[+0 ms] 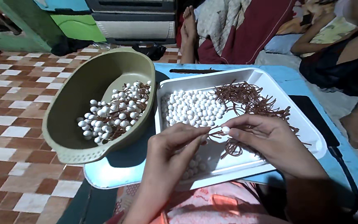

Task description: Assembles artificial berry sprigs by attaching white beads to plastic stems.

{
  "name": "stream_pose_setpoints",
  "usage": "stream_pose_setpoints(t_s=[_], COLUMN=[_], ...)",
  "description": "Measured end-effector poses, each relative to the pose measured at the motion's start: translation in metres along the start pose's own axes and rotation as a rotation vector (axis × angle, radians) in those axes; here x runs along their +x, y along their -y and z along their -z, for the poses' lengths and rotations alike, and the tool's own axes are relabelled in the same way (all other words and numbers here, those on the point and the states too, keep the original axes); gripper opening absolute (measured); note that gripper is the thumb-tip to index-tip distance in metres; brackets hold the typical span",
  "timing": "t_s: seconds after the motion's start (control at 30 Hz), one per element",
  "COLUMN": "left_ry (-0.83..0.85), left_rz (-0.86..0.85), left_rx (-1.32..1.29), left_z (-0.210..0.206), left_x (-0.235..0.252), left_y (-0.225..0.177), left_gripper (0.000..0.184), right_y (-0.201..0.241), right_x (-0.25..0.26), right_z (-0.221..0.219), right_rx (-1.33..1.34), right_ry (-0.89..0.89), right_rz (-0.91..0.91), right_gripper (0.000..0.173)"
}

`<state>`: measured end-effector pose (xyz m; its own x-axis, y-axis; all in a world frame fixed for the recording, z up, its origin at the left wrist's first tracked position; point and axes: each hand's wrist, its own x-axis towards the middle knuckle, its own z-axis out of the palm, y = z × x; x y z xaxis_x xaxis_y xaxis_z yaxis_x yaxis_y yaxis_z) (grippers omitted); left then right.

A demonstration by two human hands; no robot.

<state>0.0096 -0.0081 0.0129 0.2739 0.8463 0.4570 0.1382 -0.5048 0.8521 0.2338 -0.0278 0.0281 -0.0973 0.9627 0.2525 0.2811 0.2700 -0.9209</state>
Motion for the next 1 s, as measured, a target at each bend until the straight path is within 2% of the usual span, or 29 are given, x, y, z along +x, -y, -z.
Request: stream_pose_setpoints(t_s=[1.0], left_ry=[0.009], left_rz=[-0.02], left_rx=[0.042], left_z=[0.0002], left_x=[-0.0015], left_y=[0.0026], left_gripper=[0.017], right_y=[0.0027], right_x=[-0.0001], right_z=[-0.002], right_rx=[0.008], right_ry=[-0.024], right_rz=[-0.044], right_gripper=[0.016])
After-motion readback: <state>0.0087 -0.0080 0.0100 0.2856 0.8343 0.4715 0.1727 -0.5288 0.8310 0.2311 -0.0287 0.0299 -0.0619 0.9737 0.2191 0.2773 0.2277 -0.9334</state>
